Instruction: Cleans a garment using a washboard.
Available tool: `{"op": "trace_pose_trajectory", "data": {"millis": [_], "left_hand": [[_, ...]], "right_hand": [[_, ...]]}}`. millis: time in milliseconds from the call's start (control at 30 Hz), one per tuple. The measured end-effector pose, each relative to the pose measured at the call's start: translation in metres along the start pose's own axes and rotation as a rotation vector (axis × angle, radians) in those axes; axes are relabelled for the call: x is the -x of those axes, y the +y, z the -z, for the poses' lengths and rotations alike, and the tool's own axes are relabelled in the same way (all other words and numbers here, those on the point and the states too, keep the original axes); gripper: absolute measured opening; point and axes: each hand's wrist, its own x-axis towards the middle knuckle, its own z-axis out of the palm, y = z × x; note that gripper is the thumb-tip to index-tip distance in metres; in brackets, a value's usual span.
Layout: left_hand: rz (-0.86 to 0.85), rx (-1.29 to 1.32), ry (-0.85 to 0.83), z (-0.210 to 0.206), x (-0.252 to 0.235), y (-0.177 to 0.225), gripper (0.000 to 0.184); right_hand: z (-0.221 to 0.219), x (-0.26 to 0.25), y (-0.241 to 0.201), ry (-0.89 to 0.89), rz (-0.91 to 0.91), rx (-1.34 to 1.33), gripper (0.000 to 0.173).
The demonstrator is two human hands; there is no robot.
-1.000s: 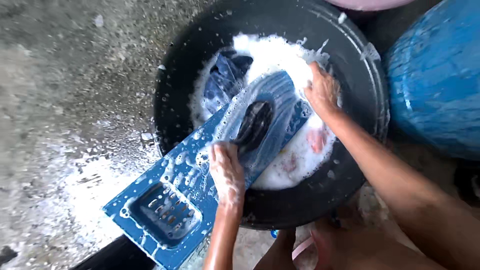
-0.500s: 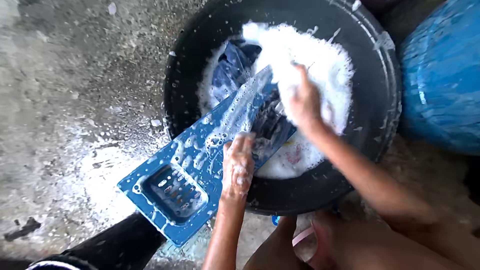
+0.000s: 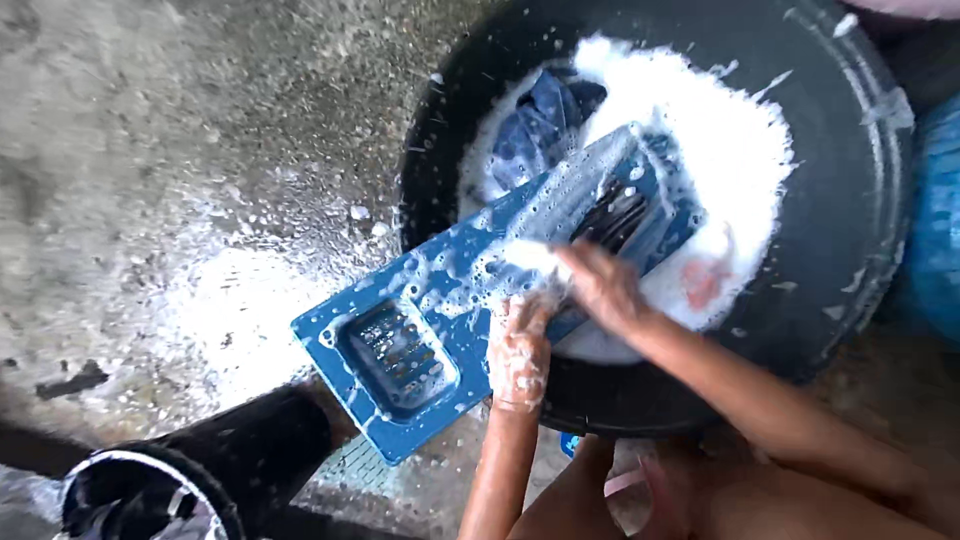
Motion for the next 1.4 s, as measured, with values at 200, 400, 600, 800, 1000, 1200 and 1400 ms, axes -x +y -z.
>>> {"op": "trace_pose_trajectory", "data": {"millis": [200, 400, 600, 800, 1000, 1200, 1400], "left_hand": [[-0.004, -0.038, 0.010, 0.000, -0.009, 0.006, 0.028], [0.018, -0.020, -0.015, -0.002, -0.001, 0.001, 0.027], [-0.008, 0.002, 0.004, -0.001, -0.009, 0.005, 0.028], [-0.010, 0.002, -0.006, -0.002, -0.002, 0.001, 0.027], [-0.030, 0.003, 0.001, -0.002, -0.005, 0.003, 0.026], [-0.031, -0.012, -0.006, 0.000, -0.009, 0.004, 0.027], [-0.033, -0.001, 0.003, -0.001, -0.006, 0.003, 0.024]], "right_hand": [[0.052, -0.073, 0.070, -0.037, -0.482, 0.145, 0.040], [0.000, -0.013, 0.029, 0.002, -0.093, 0.073, 0.029], [0.041, -0.054, 0.027, 0.068, -0.264, 0.072, 0.032], [0.013, -0.031, 0.060, -0.010, -0.208, 0.119, 0.030], [0.021, -0.032, 0.019, 0.115, -0.187, 0.078, 0.029], [0.021, -0.045, 0.083, -0.019, -0.357, 0.130, 0.031], [0.009, -0.007, -0.003, 0.127, 0.029, -0.032, 0.023]]}}
